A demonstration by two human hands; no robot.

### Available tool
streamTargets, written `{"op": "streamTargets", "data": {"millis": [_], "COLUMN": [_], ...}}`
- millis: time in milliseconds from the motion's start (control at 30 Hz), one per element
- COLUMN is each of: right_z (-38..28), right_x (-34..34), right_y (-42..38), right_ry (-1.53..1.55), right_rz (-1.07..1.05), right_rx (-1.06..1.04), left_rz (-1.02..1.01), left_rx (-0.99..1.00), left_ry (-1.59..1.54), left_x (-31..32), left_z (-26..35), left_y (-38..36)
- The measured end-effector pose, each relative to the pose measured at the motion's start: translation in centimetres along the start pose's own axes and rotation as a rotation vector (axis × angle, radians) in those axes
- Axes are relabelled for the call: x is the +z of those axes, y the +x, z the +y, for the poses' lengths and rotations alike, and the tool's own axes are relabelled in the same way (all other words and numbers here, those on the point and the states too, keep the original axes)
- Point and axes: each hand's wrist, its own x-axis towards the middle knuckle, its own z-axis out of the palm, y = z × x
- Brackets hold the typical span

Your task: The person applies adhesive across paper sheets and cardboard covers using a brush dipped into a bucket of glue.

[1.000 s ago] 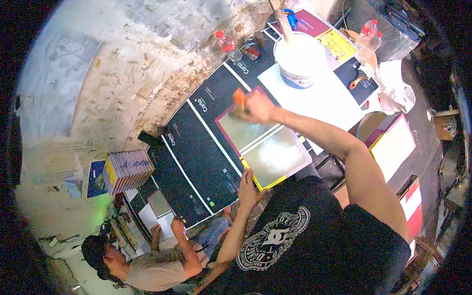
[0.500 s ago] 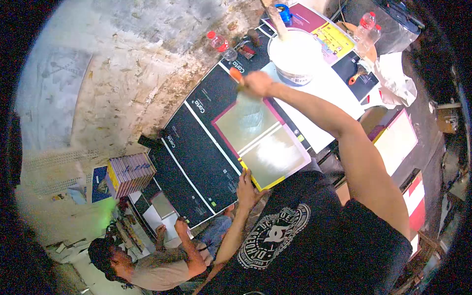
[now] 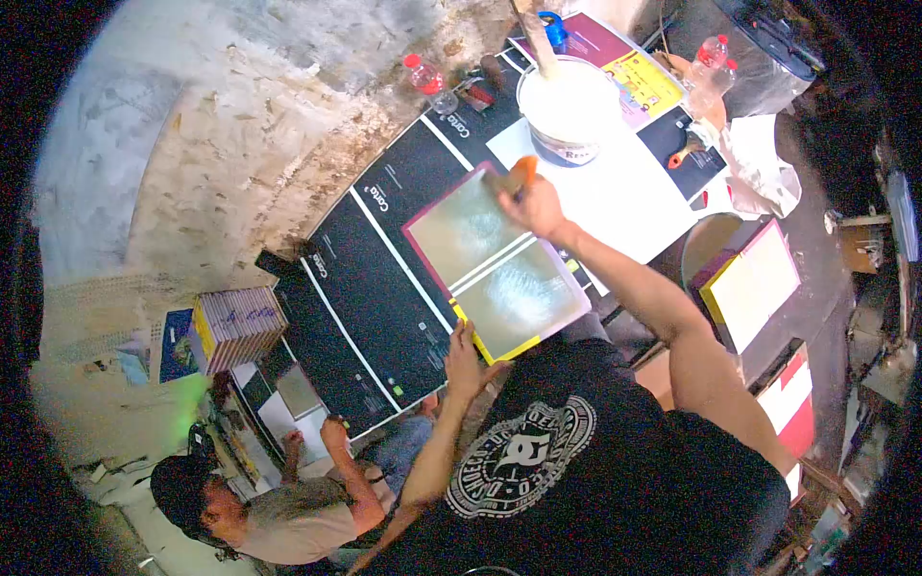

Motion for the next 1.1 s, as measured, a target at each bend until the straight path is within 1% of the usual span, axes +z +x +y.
{"op": "streamTargets", "data": {"millis": [33, 100, 167, 200, 233, 300, 367, 433, 500, 600, 633, 667, 700, 733, 767, 800, 900, 933, 967, 1000, 1033, 1067, 1100], "right_z": [1.2, 3.4, 4.2, 3.5, 2.9, 0.3, -1.5, -4.0, -5.7, -1.9, 1.4, 4.7, 6.3, 6.0, 3.3, 4.8, -3.3, -0.8, -2.7, -1.4, -3.5, -2.7, -3.2], "right_x": [1.2, 2.3, -0.6, -2.4, -3.1, -3.3, -0.1, 4.0, 7.4, 7.7, 6.1, 5.1, 2.1, -1.1, -4.2, -5.1, -5.0, -1.8, 0.3, 3.5, 5.0, 7.1, 7.3], "right_y": [-1.6, -3.4, -3.2, -2.6, -2.4, -2.6, -4.1, -6.0, -7.8, -8.1, -7.1, -6.7, -6.4, -5.8, -5.7, -5.6, -7.2, -8.0, -8.8, -9.7, -10.4, -10.5, -11.0], "right_ry": [-0.034, -0.142, -0.123, -0.228, -0.31, -0.234, 0.015, 0.087, -0.092, -0.183, -0.24, -0.235, -0.186, -0.331, -0.333, -0.457, -0.024, 0.049, 0.122, 0.137, -0.041, -0.07, -0.167], "right_rz": [-0.131, -0.164, -0.107, -0.077, 0.045, 0.263, 0.219, 0.136, -0.078, -0.039, -0.149, -0.023, 0.013, -0.053, 0.024, 0.089, 0.277, 0.304, 0.307, 0.173, 0.177, -0.017, -0.105], "right_rx": [-0.015, -0.186, 0.016, 0.092, 0.033, -0.121, 0.054, 0.043, 0.027, 0.064, 0.187, 0.162, 0.169, 0.331, 0.298, 0.159, 0.231, 0.177, 0.143, 0.181, 0.136, 0.214, 0.17], "left_rz": [-0.004, -0.003, 0.004, 0.0, -0.005, -0.01, -0.027, -0.029, -0.012, -0.006, -0.01, -0.008, -0.002, 0.003, 0.01, 0.024, 0.038, 0.029, 0.028, 0.026, 0.025, 0.022, 0.019], "left_rx": [-0.002, 0.0, 0.028, 0.031, 0.03, 0.03, 0.023, 0.033, 0.061, 0.086, 0.082, 0.075, 0.077, 0.078, 0.077, 0.081, 0.097, 0.076, 0.079, 0.083, 0.089, 0.09, 0.092], "left_ry": [0.01, 0.039, 0.088, 0.103, 0.115, 0.124, 0.153, 0.206, 0.256, 0.309, 0.316, 0.317, 0.314, 0.311, 0.308, 0.319, 0.251, 0.246, 0.24, 0.236, 0.236, 0.211, 0.218], "left_x": [0.0, -0.3, -0.6, -0.7, -0.8, -0.5, -0.5, -0.3, -0.5, -0.5, -0.6, -0.6, -0.5, -0.4, -0.4, -0.5, 0.0, -0.2, -0.1, 0.0, 0.2, 0.3, 0.1], "left_z": [0.2, 0.3, 0.4, 0.5, 0.6, 0.3, 0.5, 0.3, 0.4, 0.2, 0.4, 0.6, 0.5, 0.4, 0.2, 0.2, -0.4, -0.2, -0.3, -0.5, -0.7, -0.8, -0.5], "left_y": [-0.1, -0.2, -0.2, -0.2, -0.4, -0.5, -0.3, -0.3, 0.1, -0.7, -0.6, -0.5, -0.3, -0.3, -0.6, -0.5, -0.4, -0.5, -0.4, -0.3, -0.3, -0.2, -0.1]}}
